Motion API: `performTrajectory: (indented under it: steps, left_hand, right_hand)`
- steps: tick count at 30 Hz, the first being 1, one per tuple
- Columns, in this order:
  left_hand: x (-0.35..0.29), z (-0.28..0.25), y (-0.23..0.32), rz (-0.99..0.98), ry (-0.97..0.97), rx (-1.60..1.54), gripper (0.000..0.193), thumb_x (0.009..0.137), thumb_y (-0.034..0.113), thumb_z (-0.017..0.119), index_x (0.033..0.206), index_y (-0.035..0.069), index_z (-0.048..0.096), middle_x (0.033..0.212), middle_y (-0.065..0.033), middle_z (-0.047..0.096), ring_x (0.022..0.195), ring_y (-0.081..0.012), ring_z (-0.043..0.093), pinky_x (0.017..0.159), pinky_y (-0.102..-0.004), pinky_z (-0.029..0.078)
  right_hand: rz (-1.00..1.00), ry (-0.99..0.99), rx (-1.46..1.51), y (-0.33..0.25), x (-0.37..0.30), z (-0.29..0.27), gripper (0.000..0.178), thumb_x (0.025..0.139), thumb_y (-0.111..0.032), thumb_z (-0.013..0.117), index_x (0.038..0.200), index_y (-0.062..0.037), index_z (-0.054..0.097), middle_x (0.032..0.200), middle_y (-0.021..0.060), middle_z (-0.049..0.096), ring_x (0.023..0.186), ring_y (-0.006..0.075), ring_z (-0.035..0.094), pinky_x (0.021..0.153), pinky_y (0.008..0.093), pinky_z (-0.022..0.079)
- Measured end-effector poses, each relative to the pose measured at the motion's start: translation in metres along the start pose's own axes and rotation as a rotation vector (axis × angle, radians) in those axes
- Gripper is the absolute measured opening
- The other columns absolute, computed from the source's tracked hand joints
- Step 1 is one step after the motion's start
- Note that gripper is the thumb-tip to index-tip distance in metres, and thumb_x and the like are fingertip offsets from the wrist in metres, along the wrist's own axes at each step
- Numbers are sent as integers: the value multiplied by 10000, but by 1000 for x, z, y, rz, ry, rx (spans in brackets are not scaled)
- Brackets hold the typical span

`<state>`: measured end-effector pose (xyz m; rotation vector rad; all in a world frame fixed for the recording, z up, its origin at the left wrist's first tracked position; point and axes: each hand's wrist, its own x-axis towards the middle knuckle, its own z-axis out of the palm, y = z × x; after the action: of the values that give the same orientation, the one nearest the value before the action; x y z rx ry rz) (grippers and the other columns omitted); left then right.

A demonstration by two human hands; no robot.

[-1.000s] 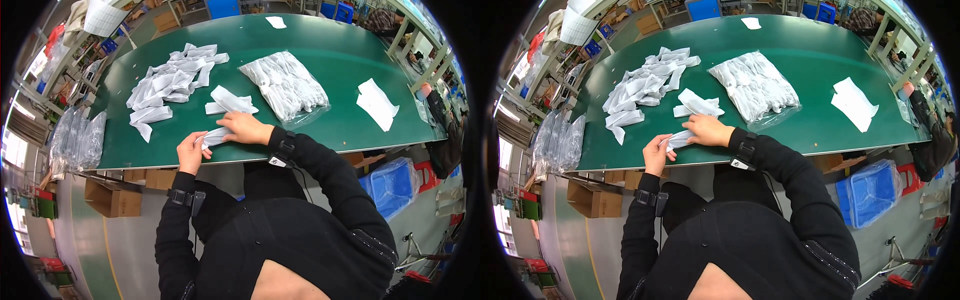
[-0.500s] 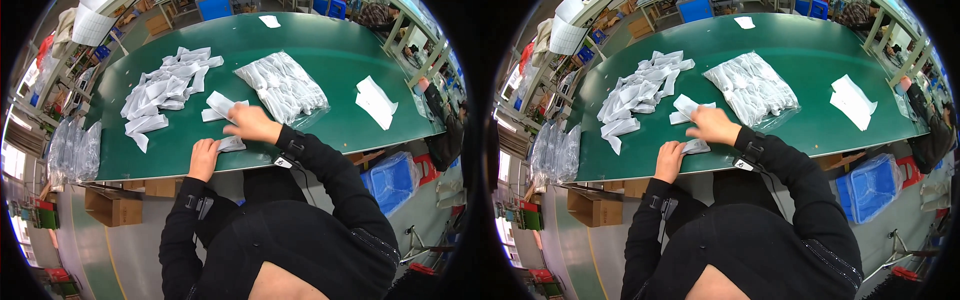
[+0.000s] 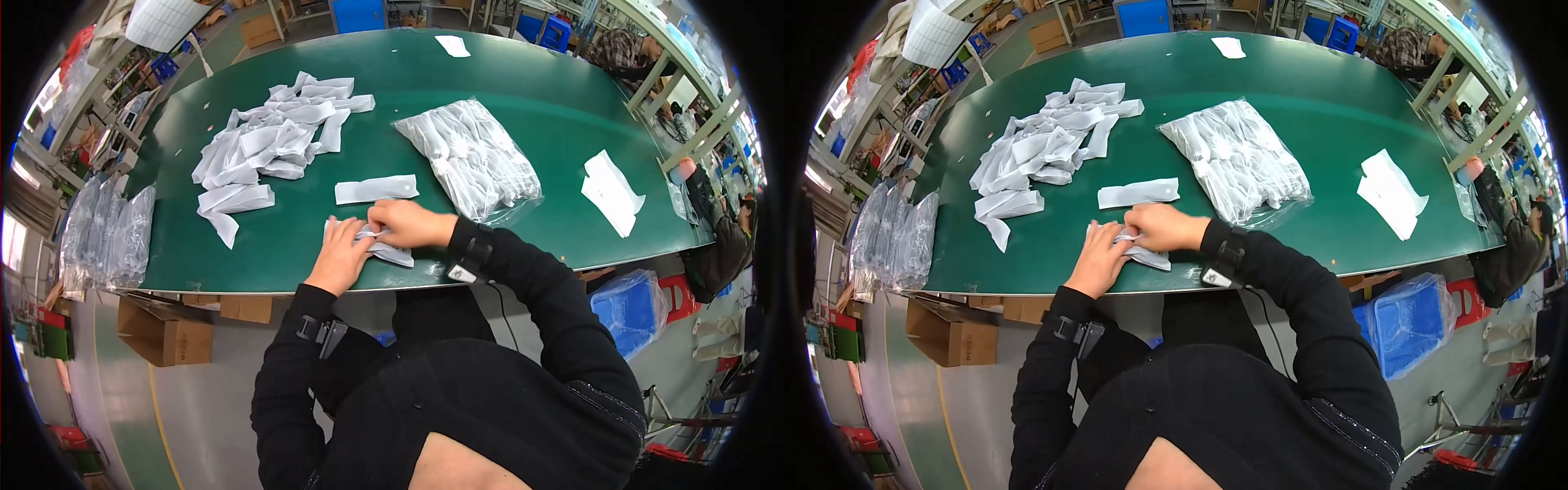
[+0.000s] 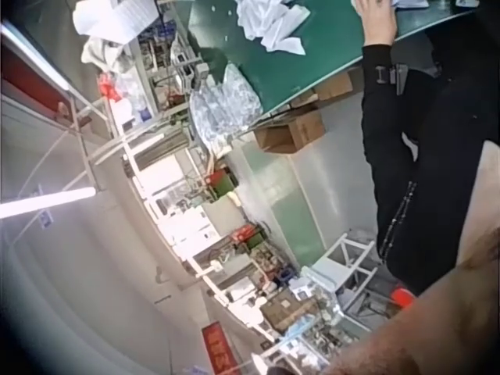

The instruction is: The person gathers white foam pouches by hand, stacks them together, and slides the bundle into a clear plastic bag. After pressing the air out and folding the top over, they place the bag aside and repeat the process.

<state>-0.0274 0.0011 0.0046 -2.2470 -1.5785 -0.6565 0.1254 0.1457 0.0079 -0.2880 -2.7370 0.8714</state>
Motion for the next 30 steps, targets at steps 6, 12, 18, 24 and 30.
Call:
performTrajectory:
  steps: [6,12,18,24,30]
  left_hand:
    - [-4,16,-14,-242,-294,-470,320,747,83,717,1051,69,617,1239,-189,463,1224,-403,410,1044,-511,337]
    - [5,-11,-16,-91,-92,-172,353,733,118,746,1056,72,609,1229,-192,462,1167,-416,438,1000,-476,367]
    - [-15,-10,-32,-121,-133,-248,371,735,147,754,1051,34,594,1221,-199,468,1157,-400,443,977,-447,377]
    - [-20,-8,-27,-140,-157,-316,455,739,151,751,1139,38,564,1219,-209,469,1166,-377,444,979,-439,375]
    - [-31,-11,-36,-265,-209,-287,553,744,172,755,1225,35,518,1265,-211,440,1195,-373,418,975,-464,370]
  right_hand:
    - [156,249,-456,65,11,-24,228,749,-235,706,858,-51,626,890,146,613,846,335,604,751,434,489]
    - [195,-88,-153,55,36,4,323,741,-319,716,841,-15,674,849,176,661,821,354,639,737,420,510]
    - [86,-401,-24,39,108,-21,367,789,-378,684,814,-12,671,821,187,675,798,357,651,716,435,508]
    - [639,427,-205,80,194,-14,488,749,-462,686,816,21,693,865,215,683,827,371,661,737,447,523]
    - [573,230,-107,98,197,-21,456,696,-399,713,820,39,687,862,219,681,819,375,663,736,442,529]
